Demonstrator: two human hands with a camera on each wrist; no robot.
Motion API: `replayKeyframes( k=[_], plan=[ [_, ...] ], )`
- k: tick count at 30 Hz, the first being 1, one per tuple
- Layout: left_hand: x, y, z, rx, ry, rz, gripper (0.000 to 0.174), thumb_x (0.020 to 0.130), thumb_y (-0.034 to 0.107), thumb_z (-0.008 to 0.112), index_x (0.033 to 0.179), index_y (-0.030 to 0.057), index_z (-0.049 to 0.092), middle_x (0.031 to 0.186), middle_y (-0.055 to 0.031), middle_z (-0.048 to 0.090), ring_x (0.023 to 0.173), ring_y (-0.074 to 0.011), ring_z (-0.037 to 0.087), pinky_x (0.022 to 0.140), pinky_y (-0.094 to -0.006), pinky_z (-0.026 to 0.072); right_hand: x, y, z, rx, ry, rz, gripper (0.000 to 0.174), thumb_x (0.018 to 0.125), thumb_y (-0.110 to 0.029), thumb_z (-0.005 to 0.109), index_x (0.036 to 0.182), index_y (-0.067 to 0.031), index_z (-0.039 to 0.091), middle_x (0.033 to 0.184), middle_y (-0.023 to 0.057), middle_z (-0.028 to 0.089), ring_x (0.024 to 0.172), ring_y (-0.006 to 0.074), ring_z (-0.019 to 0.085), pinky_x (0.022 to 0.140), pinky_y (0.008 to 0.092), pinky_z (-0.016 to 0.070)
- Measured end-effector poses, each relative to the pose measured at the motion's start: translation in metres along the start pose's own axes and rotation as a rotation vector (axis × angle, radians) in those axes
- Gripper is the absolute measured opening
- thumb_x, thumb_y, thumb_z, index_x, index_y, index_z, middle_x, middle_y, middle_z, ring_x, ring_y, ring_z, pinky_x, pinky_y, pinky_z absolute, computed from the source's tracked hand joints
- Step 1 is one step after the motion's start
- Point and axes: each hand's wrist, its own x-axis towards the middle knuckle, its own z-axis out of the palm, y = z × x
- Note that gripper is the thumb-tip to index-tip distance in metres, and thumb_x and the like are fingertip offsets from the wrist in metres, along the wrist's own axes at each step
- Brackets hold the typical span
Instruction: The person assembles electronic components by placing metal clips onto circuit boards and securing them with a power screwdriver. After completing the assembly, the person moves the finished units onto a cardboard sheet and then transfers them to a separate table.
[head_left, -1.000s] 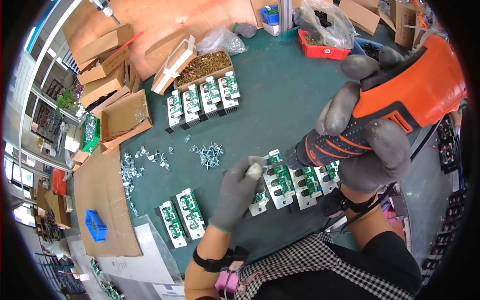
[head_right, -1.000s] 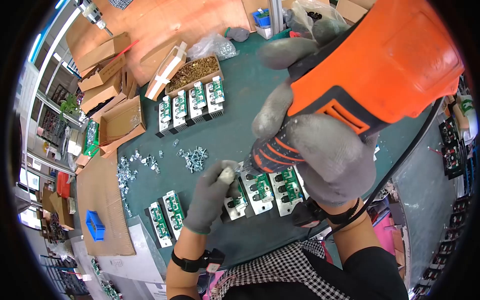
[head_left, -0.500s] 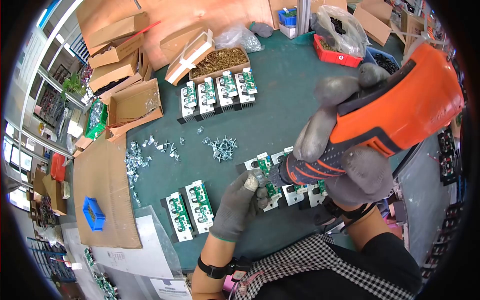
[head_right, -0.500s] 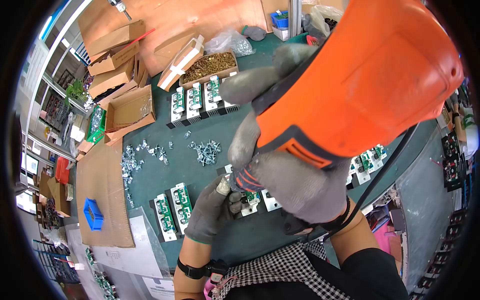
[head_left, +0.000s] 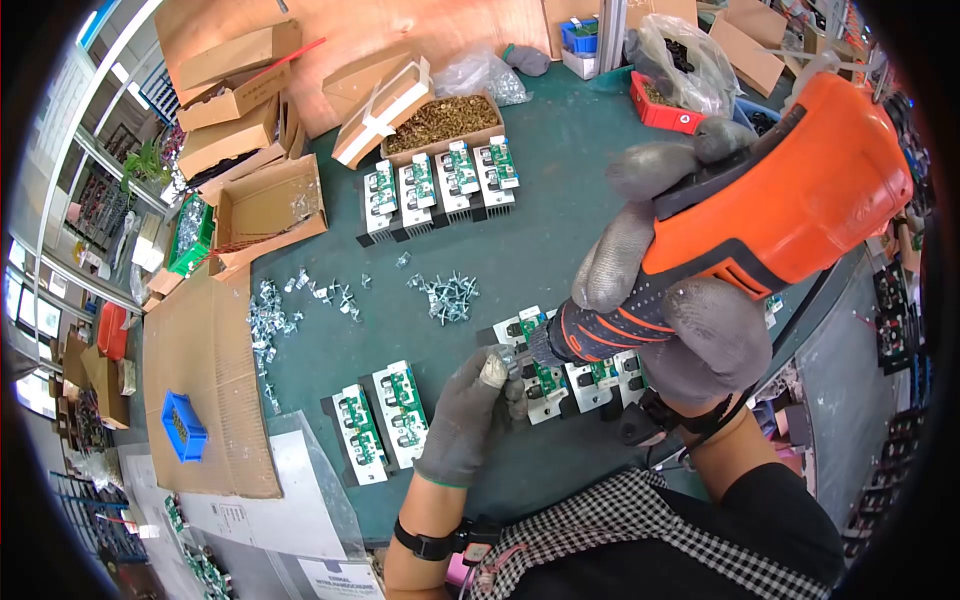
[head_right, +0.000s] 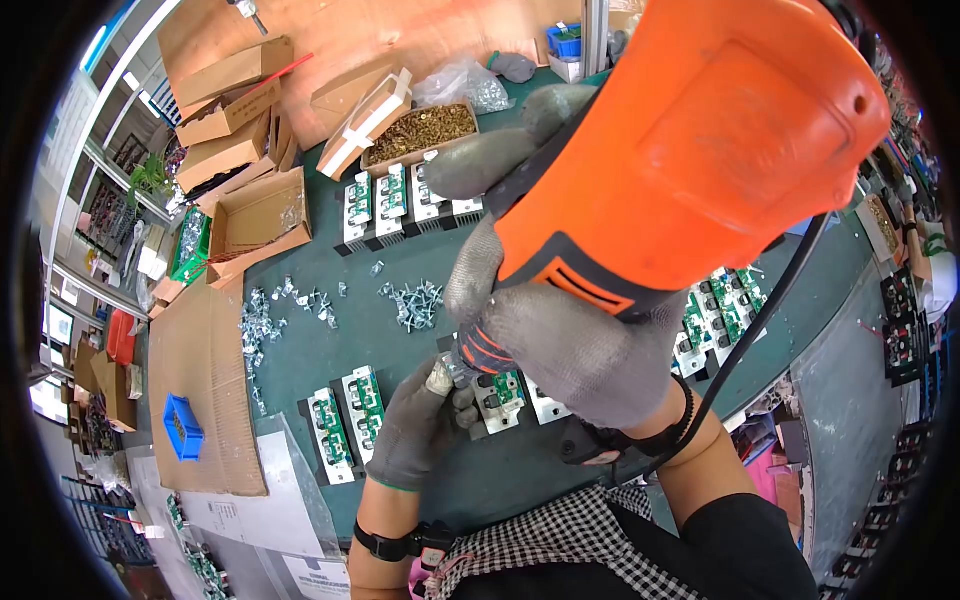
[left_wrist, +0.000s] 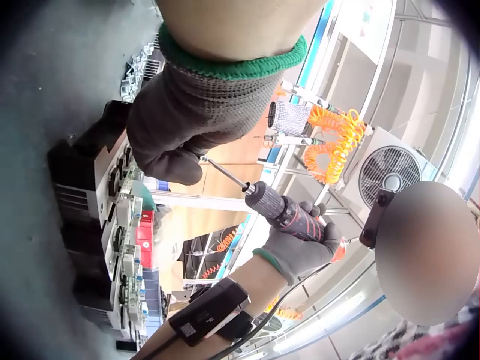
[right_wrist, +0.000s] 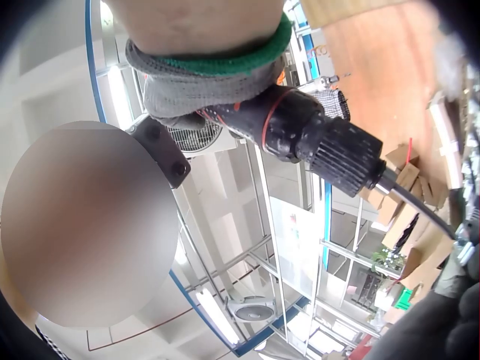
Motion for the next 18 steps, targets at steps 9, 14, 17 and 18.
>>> replayKeyframes(
  k=[9,14,17,18],
  plan=[
    [0.008,0.0,0.002,-0.045,0.093,0.003,0.03,0.099,0.029,0.051,0.114,0.0024,0.052,0.075,-0.0011,0.05,0.065,-0.0117,0.051,0.059,-0.0244,0.0447,0.003,0.015,0.003,-0.086,-0.022,0.063,0.068,0.076,-0.003,0.073,0.129,-0.0067,0.031,0.116,0.0179,0.057,0.078,0.023,0.067,0.07,0.0358,0.0578],
    [0.013,0.0,-0.003,-0.14,0.088,-0.058,0.028,0.099,0.025,0.05,0.114,0.0018,0.052,0.075,-0.0016,0.049,0.066,-0.0117,0.051,0.059,-0.0262,0.0445,0.01,0.02,0.004,-0.139,-0.024,0.04,0.066,0.074,0.008,0.066,0.129,-0.0051,0.031,0.114,0.019,0.058,0.078,0.0209,0.067,0.069,0.0342,0.0576],
    [0.016,0.001,-0.003,0.149,0.167,-0.003,0.026,0.098,0.021,0.051,0.114,0.0011,0.055,0.078,-0.0045,0.054,0.069,-0.0141,0.055,0.061,-0.0294,0.0459,0.013,0.041,-0.01,-0.084,-0.117,-0.066,0.065,0.071,0.014,0.058,0.128,-0.0046,0.032,0.113,0.0194,0.058,0.077,0.02,0.067,0.068,0.0335,0.057],
    [0.018,0.006,-0.004,0.445,0.207,0.035,0.025,0.097,0.019,0.051,0.114,0.0016,0.057,0.08,-0.006,0.056,0.07,-0.0163,0.056,0.062,-0.0313,0.0467,0.012,0.044,-0.013,-0.108,-0.129,-0.07,0.065,0.07,0.015,0.056,0.128,-0.0044,0.033,0.113,0.0193,0.058,0.076,0.0195,0.067,0.067,0.0331,0.0567]
  ],
)
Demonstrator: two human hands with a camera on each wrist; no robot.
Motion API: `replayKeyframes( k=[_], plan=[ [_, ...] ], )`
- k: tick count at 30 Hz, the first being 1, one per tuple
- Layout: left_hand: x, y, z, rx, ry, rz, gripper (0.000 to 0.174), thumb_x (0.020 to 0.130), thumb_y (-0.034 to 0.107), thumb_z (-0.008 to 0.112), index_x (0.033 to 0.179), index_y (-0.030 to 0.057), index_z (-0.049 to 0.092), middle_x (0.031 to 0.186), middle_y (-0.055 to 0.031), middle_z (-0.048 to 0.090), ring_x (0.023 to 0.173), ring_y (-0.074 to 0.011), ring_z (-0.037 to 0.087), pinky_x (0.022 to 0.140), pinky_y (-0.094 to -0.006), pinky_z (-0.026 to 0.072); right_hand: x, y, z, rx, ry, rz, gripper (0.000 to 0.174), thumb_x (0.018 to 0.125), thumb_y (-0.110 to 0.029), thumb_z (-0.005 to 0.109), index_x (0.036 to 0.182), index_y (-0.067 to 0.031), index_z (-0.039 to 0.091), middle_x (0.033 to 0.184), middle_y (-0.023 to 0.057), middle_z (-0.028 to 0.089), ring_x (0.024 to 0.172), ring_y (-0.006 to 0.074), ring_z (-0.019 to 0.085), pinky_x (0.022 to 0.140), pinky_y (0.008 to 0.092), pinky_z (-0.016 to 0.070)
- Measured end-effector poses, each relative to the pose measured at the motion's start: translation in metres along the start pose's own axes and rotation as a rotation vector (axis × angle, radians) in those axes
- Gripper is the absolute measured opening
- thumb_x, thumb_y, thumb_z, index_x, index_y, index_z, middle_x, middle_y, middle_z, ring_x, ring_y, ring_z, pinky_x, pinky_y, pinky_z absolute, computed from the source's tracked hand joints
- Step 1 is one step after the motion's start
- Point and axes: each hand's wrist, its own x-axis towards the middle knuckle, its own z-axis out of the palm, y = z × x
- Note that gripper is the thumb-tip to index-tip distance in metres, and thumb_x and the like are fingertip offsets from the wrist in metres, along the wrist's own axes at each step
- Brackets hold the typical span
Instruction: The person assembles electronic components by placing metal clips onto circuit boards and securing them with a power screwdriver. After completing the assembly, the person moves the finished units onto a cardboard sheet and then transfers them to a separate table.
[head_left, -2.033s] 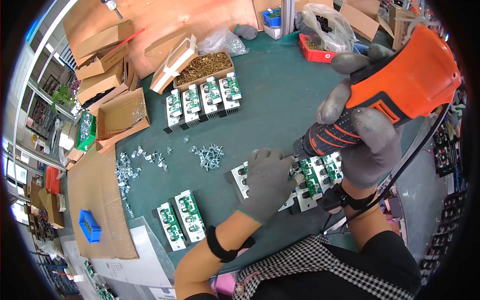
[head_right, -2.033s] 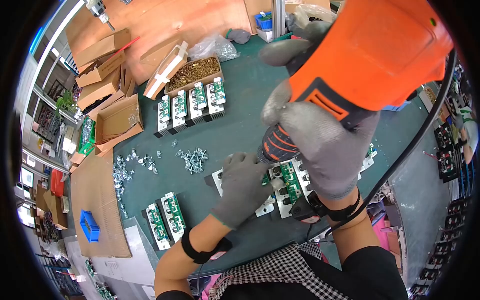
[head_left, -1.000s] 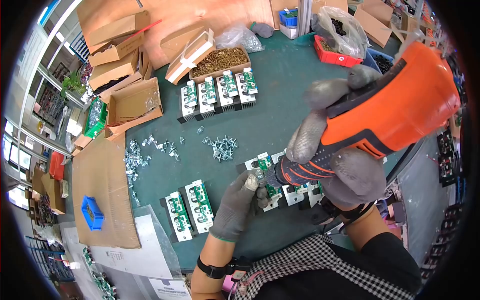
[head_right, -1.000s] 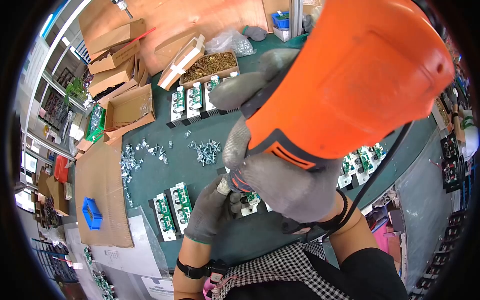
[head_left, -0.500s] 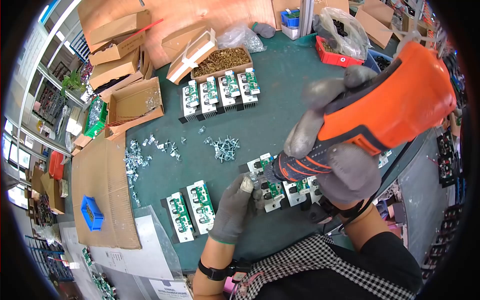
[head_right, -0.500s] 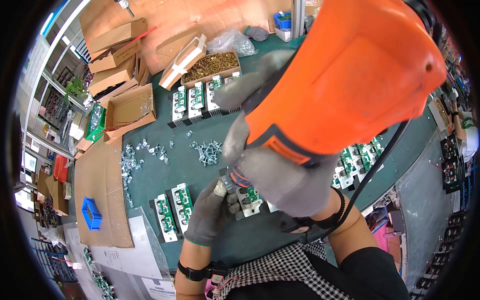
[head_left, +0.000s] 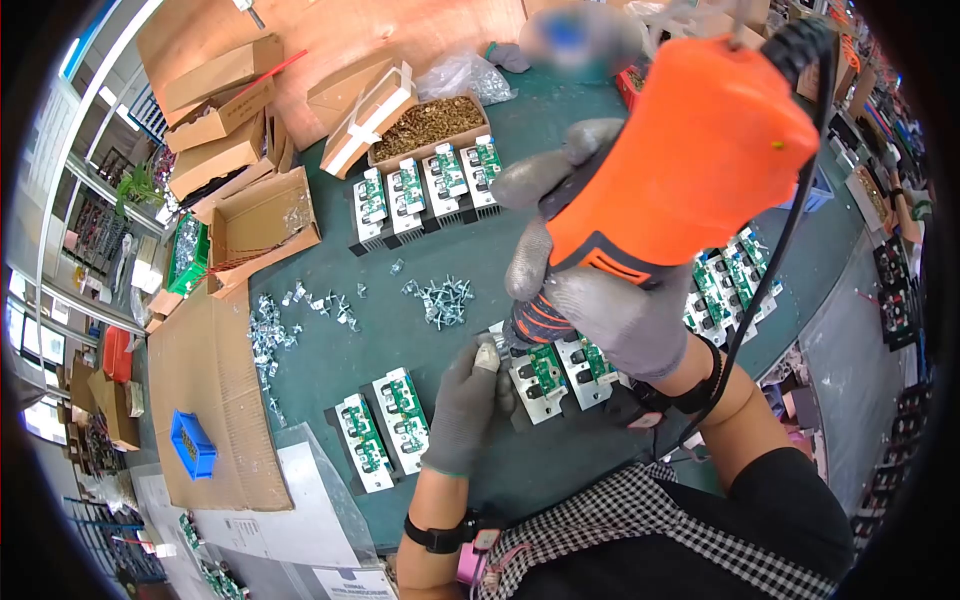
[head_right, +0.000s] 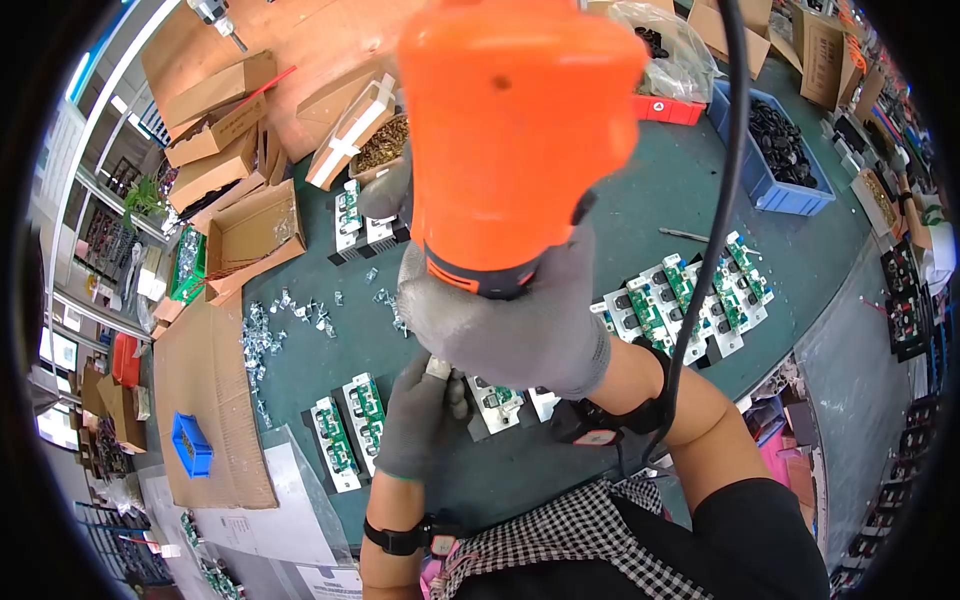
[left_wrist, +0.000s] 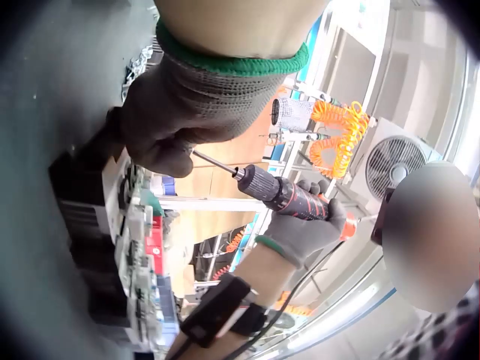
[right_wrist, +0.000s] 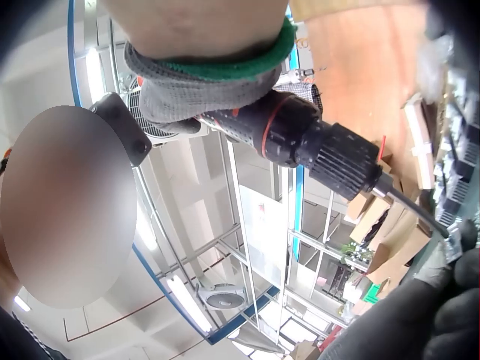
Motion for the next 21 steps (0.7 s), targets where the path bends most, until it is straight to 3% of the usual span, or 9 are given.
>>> replayKeyframes(
  k=[1,4,7,9,12,13,16,19,21],
  plan=[
    [0.001,0.002,-0.001,0.292,0.045,0.06,0.025,0.096,0.018,0.052,0.114,0.0022,0.058,0.082,-0.0076,0.058,0.072,-0.0185,0.058,0.063,-0.0332,0.0475,-0.001,0.002,-0.001,-0.024,-0.013,-0.004,0.065,0.07,0.016,0.055,0.128,-0.0042,0.033,0.112,0.0192,0.059,0.076,0.019,0.066,0.067,0.0328,0.0564],
    [0.007,-0.001,0.0,0.903,0.344,0.6,0.023,0.091,0.014,0.055,0.11,0.0062,0.064,0.093,-0.0115,0.063,0.08,-0.0268,0.06,0.069,-0.0373,0.0485,-0.009,0.005,0.006,-0.12,0.05,0.076,0.065,0.069,0.016,0.054,0.127,-0.0039,0.035,0.111,0.0186,0.06,0.075,0.0172,0.065,0.066,0.032,0.0556],
    [0.002,0.013,0.0,0.881,0.282,0.626,0.022,0.087,0.012,0.058,0.106,0.0096,0.067,0.098,-0.0104,0.063,0.088,-0.0308,0.059,0.075,-0.0384,0.0477,-0.016,0.018,0.004,-0.084,0.098,0.129,0.065,0.069,0.016,0.055,0.128,-0.0036,0.036,0.11,0.0176,0.061,0.076,0.0164,0.065,0.065,0.0316,0.0552],
    [0.001,0.018,0.001,0.971,0.249,0.673,0.022,0.084,0.012,0.062,0.104,0.0093,0.069,0.097,-0.0096,0.064,0.091,-0.029,0.058,0.079,-0.0377,0.0468,-0.01,0.004,0.008,-0.275,0.07,0.151,0.064,0.069,0.015,0.057,0.127,-0.003,0.038,0.109,0.0168,0.061,0.077,0.0164,0.065,0.065,0.0309,0.055],
    [0.007,0.016,-0.004,1.031,0.189,0.74,0.022,0.08,0.014,0.066,0.101,0.009,0.069,0.095,-0.0081,0.064,0.092,-0.0274,0.058,0.08,-0.0379,0.0457,-0.008,0.014,0.008,-0.307,0.047,0.038,0.059,0.07,0.013,0.06,0.124,-0.0016,0.043,0.103,0.0141,0.062,0.075,0.0141,0.064,0.064,0.029,0.054],
    [0.011,0.014,-0.006,1.039,0.167,0.764,0.023,0.079,0.015,0.067,0.101,0.0089,0.069,0.094,-0.0076,0.064,0.092,-0.0271,0.057,0.08,-0.0382,0.0454,-0.007,0.015,0.01,-0.297,0.05,0.08,0.057,0.07,0.012,0.06,0.123,-0.0015,0.044,0.101,0.013,0.063,0.075,0.0136,0.063,0.064,0.0286,0.0536],
    [0.016,0.014,-0.003,1.069,0.144,0.582,0.023,0.076,0.017,0.07,0.098,0.009,0.069,0.093,-0.0067,0.064,0.089,-0.0273,0.058,0.079,-0.0393,0.0454,0.0,0.007,0.02,-0.267,0.059,0.211,0.052,0.07,0.011,0.06,0.119,-0.0013,0.047,0.095,0.0095,0.063,0.076,0.0122,0.062,0.064,0.0274,0.0521],
    [0.017,0.011,-0.003,1.059,0.179,0.7,0.024,0.074,0.02,0.071,0.094,0.0074,0.068,0.095,-0.0086,0.065,0.09,-0.0294,0.058,0.079,-0.0401,0.0456,0.006,0.005,0.027,-0.173,0.073,0.322,0.048,0.069,0.008,0.062,0.115,-0.0019,0.051,0.092,0.005,0.063,0.083,0.012,0.062,0.071,0.0275,0.0507],
    [0.025,-0.008,-0.01,1.007,0.181,0.617,0.027,0.073,0.021,0.072,0.095,0.0063,0.067,0.093,-0.0099,0.065,0.09,-0.0317,0.059,0.079,-0.0431,0.045,0.003,0.016,0.031,-0.273,0.026,0.204,0.05,0.068,0.004,0.065,0.115,-0.0024,0.05,0.092,0.0045,0.062,0.083,0.0121,0.061,0.074,0.0287,0.0505]
  ],
)
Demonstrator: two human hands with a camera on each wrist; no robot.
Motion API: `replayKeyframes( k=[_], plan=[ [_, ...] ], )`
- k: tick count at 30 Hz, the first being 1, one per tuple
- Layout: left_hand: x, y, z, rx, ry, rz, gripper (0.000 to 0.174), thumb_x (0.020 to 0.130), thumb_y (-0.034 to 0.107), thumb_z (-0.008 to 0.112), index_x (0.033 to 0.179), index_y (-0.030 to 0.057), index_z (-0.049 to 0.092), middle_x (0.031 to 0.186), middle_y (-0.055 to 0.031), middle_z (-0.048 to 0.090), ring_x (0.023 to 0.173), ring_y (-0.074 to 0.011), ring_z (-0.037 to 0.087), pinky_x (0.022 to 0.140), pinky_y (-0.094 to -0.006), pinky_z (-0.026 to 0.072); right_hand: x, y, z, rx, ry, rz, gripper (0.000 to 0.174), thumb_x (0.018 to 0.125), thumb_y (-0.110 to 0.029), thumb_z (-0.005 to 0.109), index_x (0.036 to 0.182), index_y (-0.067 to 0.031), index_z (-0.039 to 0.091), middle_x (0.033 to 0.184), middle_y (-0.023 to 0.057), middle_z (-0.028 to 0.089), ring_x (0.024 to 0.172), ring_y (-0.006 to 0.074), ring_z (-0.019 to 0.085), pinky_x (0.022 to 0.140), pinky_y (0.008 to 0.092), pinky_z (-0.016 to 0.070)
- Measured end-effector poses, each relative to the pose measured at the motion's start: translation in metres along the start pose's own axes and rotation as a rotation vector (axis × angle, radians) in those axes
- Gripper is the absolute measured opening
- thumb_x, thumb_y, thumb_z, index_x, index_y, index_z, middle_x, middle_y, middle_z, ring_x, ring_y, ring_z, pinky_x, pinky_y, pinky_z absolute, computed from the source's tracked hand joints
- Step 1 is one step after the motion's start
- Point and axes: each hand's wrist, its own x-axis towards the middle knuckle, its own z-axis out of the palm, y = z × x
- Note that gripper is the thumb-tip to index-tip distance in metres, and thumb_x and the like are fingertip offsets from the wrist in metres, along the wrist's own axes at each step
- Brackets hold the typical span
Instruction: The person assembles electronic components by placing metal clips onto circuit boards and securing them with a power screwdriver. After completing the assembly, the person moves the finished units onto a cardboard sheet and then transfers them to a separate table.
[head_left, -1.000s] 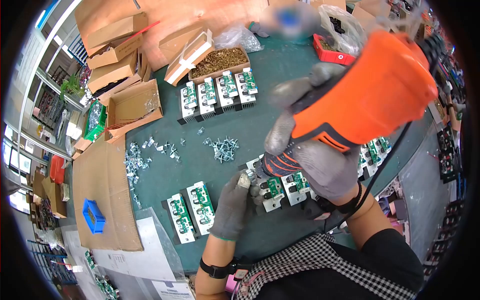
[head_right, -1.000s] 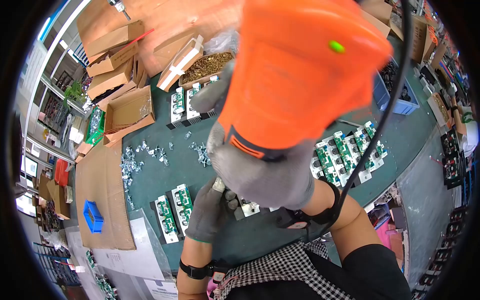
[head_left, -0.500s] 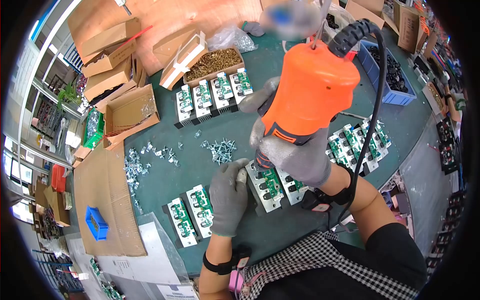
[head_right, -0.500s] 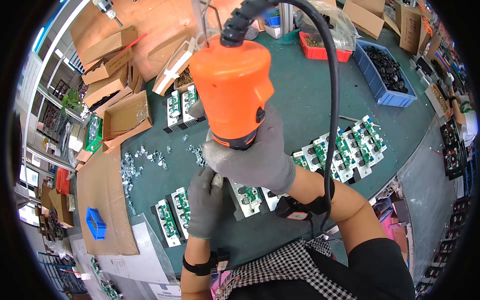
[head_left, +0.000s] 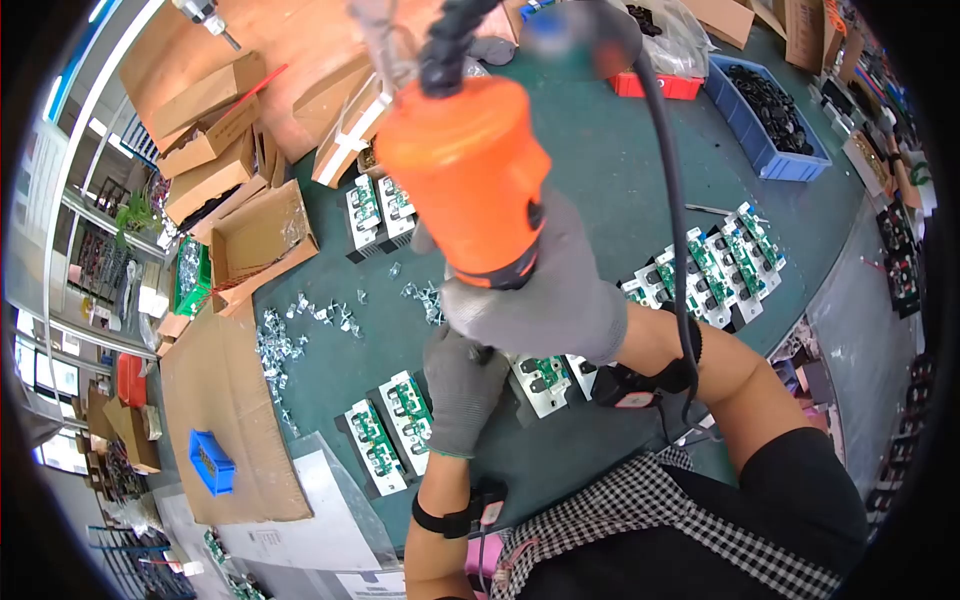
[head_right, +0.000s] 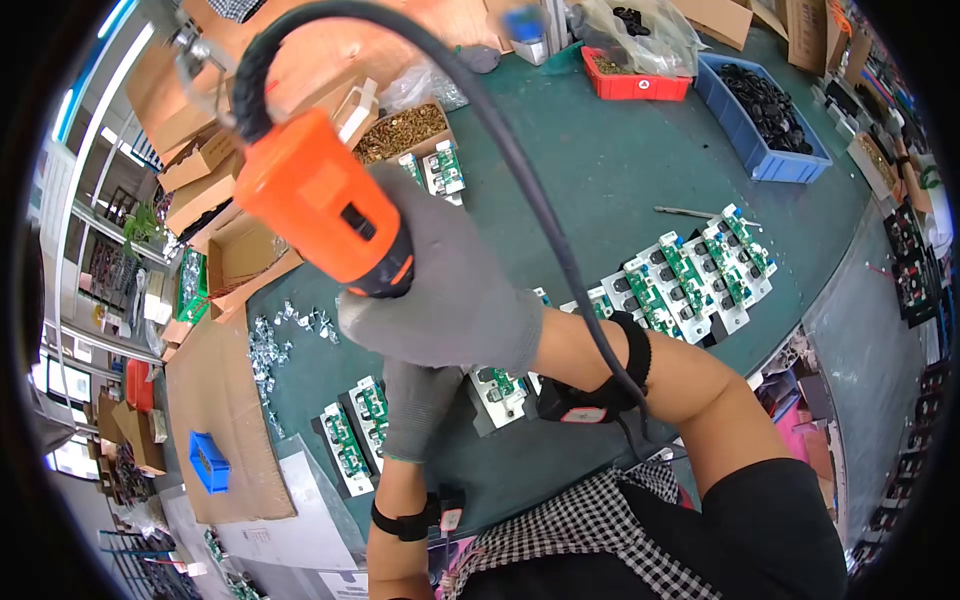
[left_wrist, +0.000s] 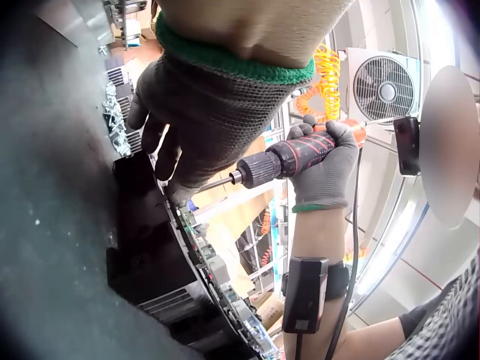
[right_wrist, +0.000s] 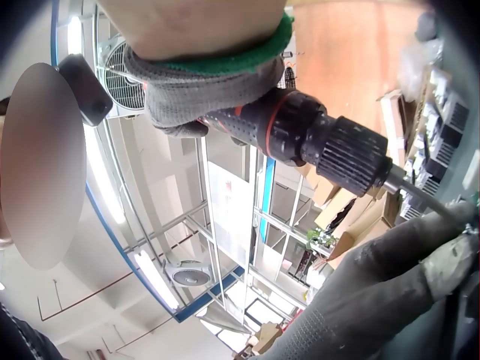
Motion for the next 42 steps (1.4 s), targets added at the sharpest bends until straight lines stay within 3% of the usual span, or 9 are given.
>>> replayKeyframes(
  k=[4,7,13,17,20,26,34,37,42],
  plan=[
    [-0.004,-0.026,0.02,0.283,0.216,0.263,0.028,0.071,0.019,0.074,0.094,0.0039,0.068,0.085,-0.0139,0.068,0.082,-0.0344,0.064,0.075,-0.0431,0.0488,0.001,-0.01,0.001,-0.117,-0.014,-0.061,0.058,0.066,-0.007,0.069,0.119,-0.0015,0.048,0.096,0.0057,0.061,0.087,0.0133,0.061,0.078,0.0304,0.0497],
    [-0.004,-0.017,0.011,0.07,0.094,0.07,0.033,0.074,0.026,0.074,0.097,0.004,0.068,0.092,-0.0139,0.068,0.086,-0.0344,0.064,0.076,-0.0425,0.0486,0.002,-0.008,-0.001,-0.082,-0.03,-0.044,0.06,0.066,-0.008,0.069,0.121,-0.0007,0.047,0.097,0.0062,0.061,0.087,0.0137,0.06,0.079,0.0302,0.049],
    [0.005,0.004,0.0,-0.163,-0.08,0.158,0.04,0.085,0.037,0.066,0.11,0.0054,0.064,0.105,-0.0155,0.066,0.096,-0.034,0.063,0.083,-0.0419,0.0478,0.002,-0.008,-0.002,-0.06,-0.008,0.009,0.06,0.067,-0.006,0.068,0.122,-0.0011,0.046,0.097,0.0059,0.06,0.086,0.0123,0.059,0.079,0.0293,0.0486],
    [0.005,-0.014,0.032,0.07,-0.143,0.268,0.041,0.088,0.037,0.062,0.117,0.0071,0.06,0.116,-0.0142,0.063,0.11,-0.0322,0.058,0.093,-0.0422,0.0442,-0.001,-0.005,0.001,-0.04,0.049,-0.03,0.06,0.067,-0.004,0.069,0.122,-0.0018,0.046,0.097,0.0046,0.06,0.088,0.0111,0.059,0.08,0.0291,0.0487],
    [0.004,-0.017,0.039,0.068,-0.124,0.308,0.043,0.09,0.037,0.059,0.122,0.0089,0.058,0.122,-0.0129,0.06,0.116,-0.0312,0.055,0.097,-0.0426,0.0419,-0.001,-0.005,0.0,-0.036,0.096,-0.036,0.047,0.065,-0.007,0.065,0.11,-0.0053,0.049,0.088,0.0109,0.059,0.081,0.0253,0.063,0.078,0.0351,0.0498],
    [0.002,-0.021,0.039,0.147,-0.235,0.237,0.046,0.092,0.039,0.056,0.129,0.0119,0.055,0.13,-0.0113,0.056,0.123,-0.0297,0.05,0.102,-0.0426,0.0376,-0.001,-0.004,-0.004,-0.08,0.101,-0.079,0.052,0.065,-0.008,0.066,0.115,-0.0055,0.048,0.09,0.0114,0.06,0.082,0.0256,0.063,0.078,0.0354,0.0498],
    [0.0,-0.037,0.05,0.202,-0.262,0.249,0.047,0.094,0.04,0.052,0.134,0.0145,0.05,0.135,-0.009,0.052,0.127,-0.0281,0.046,0.105,-0.042,0.0348,-0.001,-0.006,-0.005,-0.143,0.076,-0.087,0.059,0.065,-0.005,0.072,0.118,-0.0021,0.047,0.098,0.0047,0.06,0.086,0.0116,0.059,0.078,0.0292,0.0492],
    [0.001,-0.032,0.043,0.229,-0.241,0.305,0.047,0.094,0.04,0.052,0.132,0.0131,0.052,0.133,-0.0093,0.053,0.125,-0.0285,0.048,0.103,-0.0419,0.0364,-0.001,-0.006,-0.006,-0.102,0.055,-0.084,0.059,0.066,-0.004,0.071,0.119,-0.0023,0.047,0.1,0.0047,0.06,0.086,0.0118,0.06,0.077,0.029,0.0495],
    [0.003,-0.017,0.028,-0.088,-0.054,0.254,0.039,0.081,0.037,0.067,0.109,0.0107,0.065,0.103,-0.0117,0.066,0.094,-0.0324,0.062,0.079,-0.0439,0.0471,-0.001,-0.004,-0.004,-0.042,0.042,-0.061,0.057,0.067,-0.002,0.07,0.12,-0.0027,0.047,0.099,0.0042,0.061,0.085,0.0115,0.06,0.076,0.0281,0.05]
  ],
)
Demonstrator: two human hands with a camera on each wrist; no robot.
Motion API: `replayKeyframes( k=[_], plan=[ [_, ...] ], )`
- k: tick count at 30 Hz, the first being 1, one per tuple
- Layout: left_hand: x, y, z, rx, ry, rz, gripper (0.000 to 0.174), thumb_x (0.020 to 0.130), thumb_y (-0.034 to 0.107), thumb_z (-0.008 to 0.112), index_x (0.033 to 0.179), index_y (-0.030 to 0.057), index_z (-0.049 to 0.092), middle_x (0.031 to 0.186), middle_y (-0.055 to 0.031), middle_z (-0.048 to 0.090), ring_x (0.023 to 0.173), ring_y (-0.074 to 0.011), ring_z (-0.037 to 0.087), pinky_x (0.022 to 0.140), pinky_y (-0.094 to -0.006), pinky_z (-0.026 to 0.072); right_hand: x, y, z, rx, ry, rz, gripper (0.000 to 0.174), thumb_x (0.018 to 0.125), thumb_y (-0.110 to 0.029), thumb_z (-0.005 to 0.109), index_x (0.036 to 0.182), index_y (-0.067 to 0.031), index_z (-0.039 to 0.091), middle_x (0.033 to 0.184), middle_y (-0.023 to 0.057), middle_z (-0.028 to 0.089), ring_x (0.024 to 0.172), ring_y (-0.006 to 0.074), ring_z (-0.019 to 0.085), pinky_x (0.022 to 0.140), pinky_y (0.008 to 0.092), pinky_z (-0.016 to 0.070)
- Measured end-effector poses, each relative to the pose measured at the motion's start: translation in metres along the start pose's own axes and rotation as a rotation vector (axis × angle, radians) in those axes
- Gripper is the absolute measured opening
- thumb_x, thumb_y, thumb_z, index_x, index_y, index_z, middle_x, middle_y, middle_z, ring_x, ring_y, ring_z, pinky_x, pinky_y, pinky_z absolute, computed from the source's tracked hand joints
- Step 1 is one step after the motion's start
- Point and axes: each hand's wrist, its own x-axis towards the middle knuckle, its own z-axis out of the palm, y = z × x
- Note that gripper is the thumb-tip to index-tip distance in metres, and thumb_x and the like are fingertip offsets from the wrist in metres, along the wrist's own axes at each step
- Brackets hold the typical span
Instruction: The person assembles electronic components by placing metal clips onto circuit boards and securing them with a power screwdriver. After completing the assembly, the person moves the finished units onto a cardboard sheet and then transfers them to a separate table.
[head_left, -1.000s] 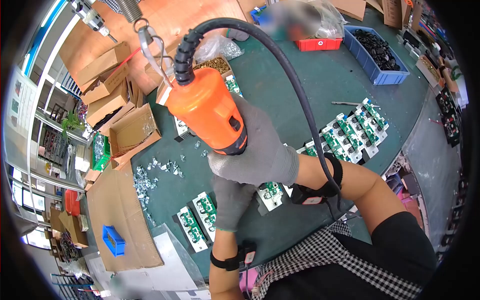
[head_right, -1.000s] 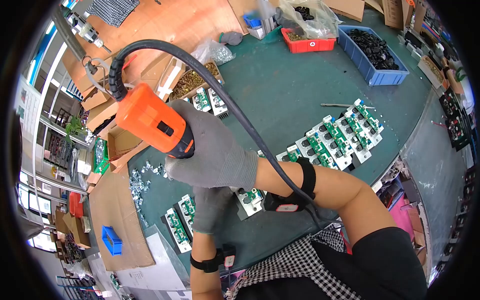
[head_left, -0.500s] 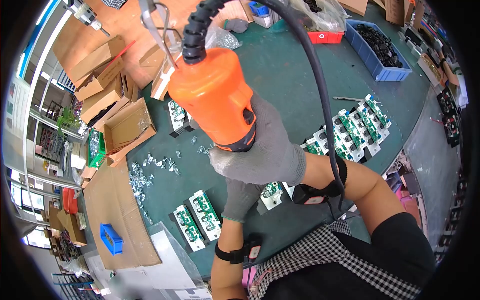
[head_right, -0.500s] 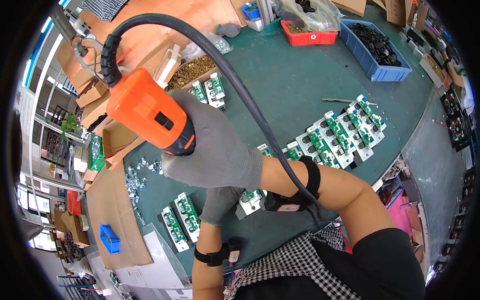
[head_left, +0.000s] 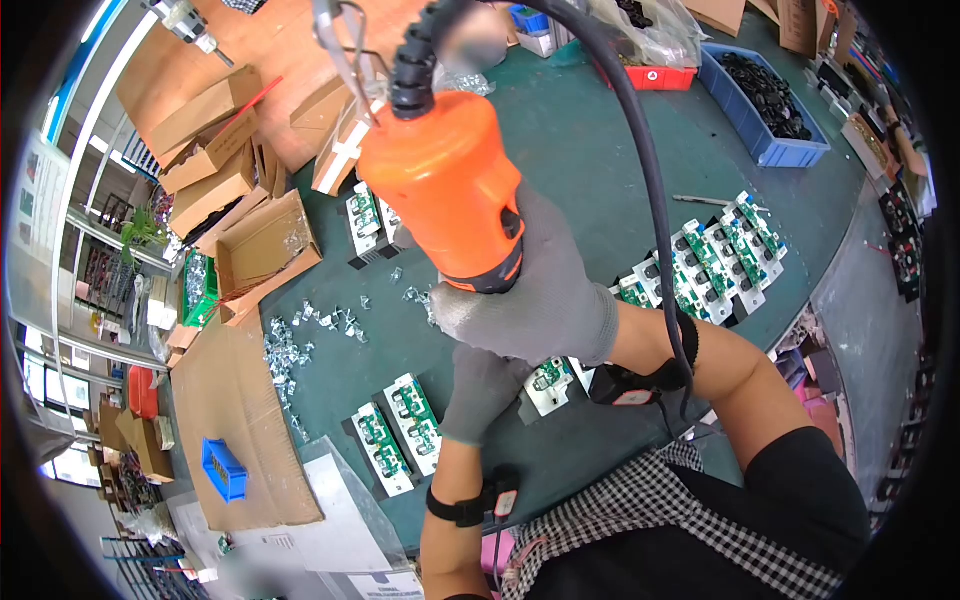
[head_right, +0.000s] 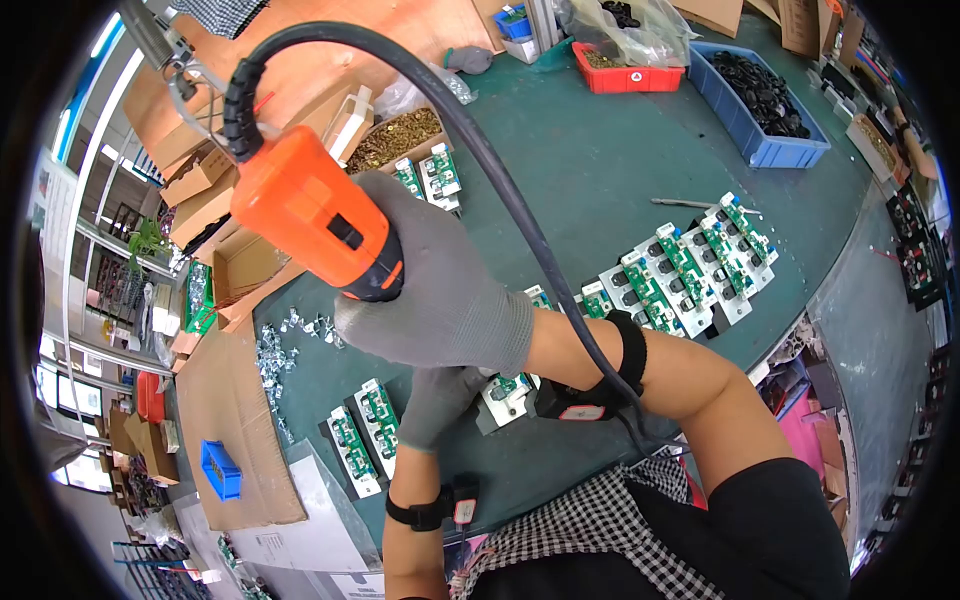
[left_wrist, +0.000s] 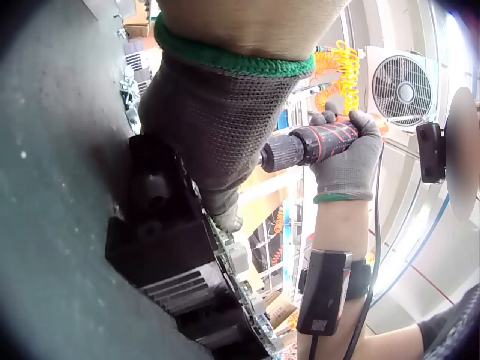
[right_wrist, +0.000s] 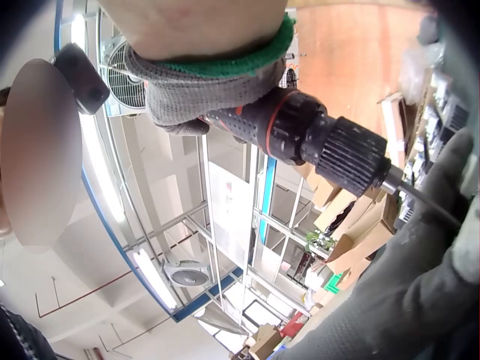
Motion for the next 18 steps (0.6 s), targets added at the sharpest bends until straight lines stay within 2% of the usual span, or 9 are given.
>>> replayKeyframes(
  k=[4,7,10,12,13,15,18],
  plan=[
    [-0.008,0.023,-0.023,-0.047,0.112,-0.257,0.041,0.078,0.034,0.07,0.107,0.0069,0.063,0.1,-0.0148,0.064,0.09,-0.0335,0.062,0.077,-0.0432,0.0479,-0.001,0.001,0.001,-0.065,0.019,-0.019,0.056,0.067,-0.002,0.07,0.119,-0.003,0.049,0.098,0.0042,0.062,0.085,0.011,0.061,0.076,0.0279,0.0502],
    [-0.012,0.019,-0.018,0.047,0.082,-0.304,0.04,0.075,0.03,0.073,0.106,0.0065,0.062,0.1,-0.0156,0.064,0.089,-0.0338,0.062,0.075,-0.0429,0.0491,-0.001,0.0,0.004,-0.039,-0.044,-0.001,0.056,0.066,-0.003,0.071,0.118,-0.0027,0.049,0.1,0.0053,0.062,0.086,0.0119,0.061,0.077,0.0284,0.0501],
    [-0.02,-0.007,0.006,0.302,0.23,-0.07,0.04,0.072,0.025,0.075,0.104,0.0051,0.061,0.095,-0.0146,0.064,0.087,-0.0338,0.063,0.073,-0.0436,0.0498,0.001,-0.008,0.007,-0.056,-0.1,-0.023,0.058,0.066,-0.004,0.071,0.119,-0.0026,0.049,0.101,0.006,0.063,0.088,0.013,0.061,0.079,0.0291,0.0498],
    [-0.021,-0.009,0.004,0.375,0.207,-0.002,0.041,0.071,0.022,0.075,0.106,0.0046,0.061,0.093,-0.0142,0.064,0.085,-0.0332,0.064,0.073,-0.0428,0.0502,0.002,-0.008,0.009,-0.063,-0.108,-0.041,0.059,0.066,-0.005,0.072,0.12,-0.0029,0.048,0.101,0.0061,0.062,0.09,0.0133,0.061,0.082,0.0307,0.0493],
    [-0.02,-0.01,0.002,0.412,0.198,0.033,0.042,0.07,0.02,0.076,0.106,0.0043,0.06,0.092,-0.014,0.064,0.085,-0.0328,0.064,0.073,-0.0425,0.0504,0.002,-0.005,0.01,-0.036,-0.071,-0.046,0.054,0.066,-0.006,0.07,0.115,-0.004,0.049,0.096,0.0069,0.061,0.085,0.0158,0.061,0.079,0.0315,0.0491],
    [-0.017,-0.005,-0.003,0.132,0.173,-0.125,0.041,0.071,0.019,0.075,0.106,0.0035,0.061,0.092,-0.0141,0.064,0.084,-0.0319,0.064,0.073,-0.0416,0.0504,0.001,0.001,0.013,0.021,-0.003,-0.059,0.043,0.066,-0.006,0.065,0.107,-0.0062,0.05,0.085,0.0084,0.058,0.076,0.0208,0.06,0.073,0.0332,0.0487],
    [-0.006,0.016,-0.021,-0.044,0.127,-0.226,0.034,0.07,0.017,0.075,0.098,0.0023,0.063,0.092,-0.0143,0.063,0.084,-0.0309,0.064,0.072,-0.0404,0.0504,0.004,-0.005,0.006,0.033,0.007,0.142,0.044,0.066,-0.006,0.066,0.107,-0.0054,0.05,0.084,0.0087,0.059,0.076,0.0212,0.061,0.073,0.0326,0.0494]
  ],
)
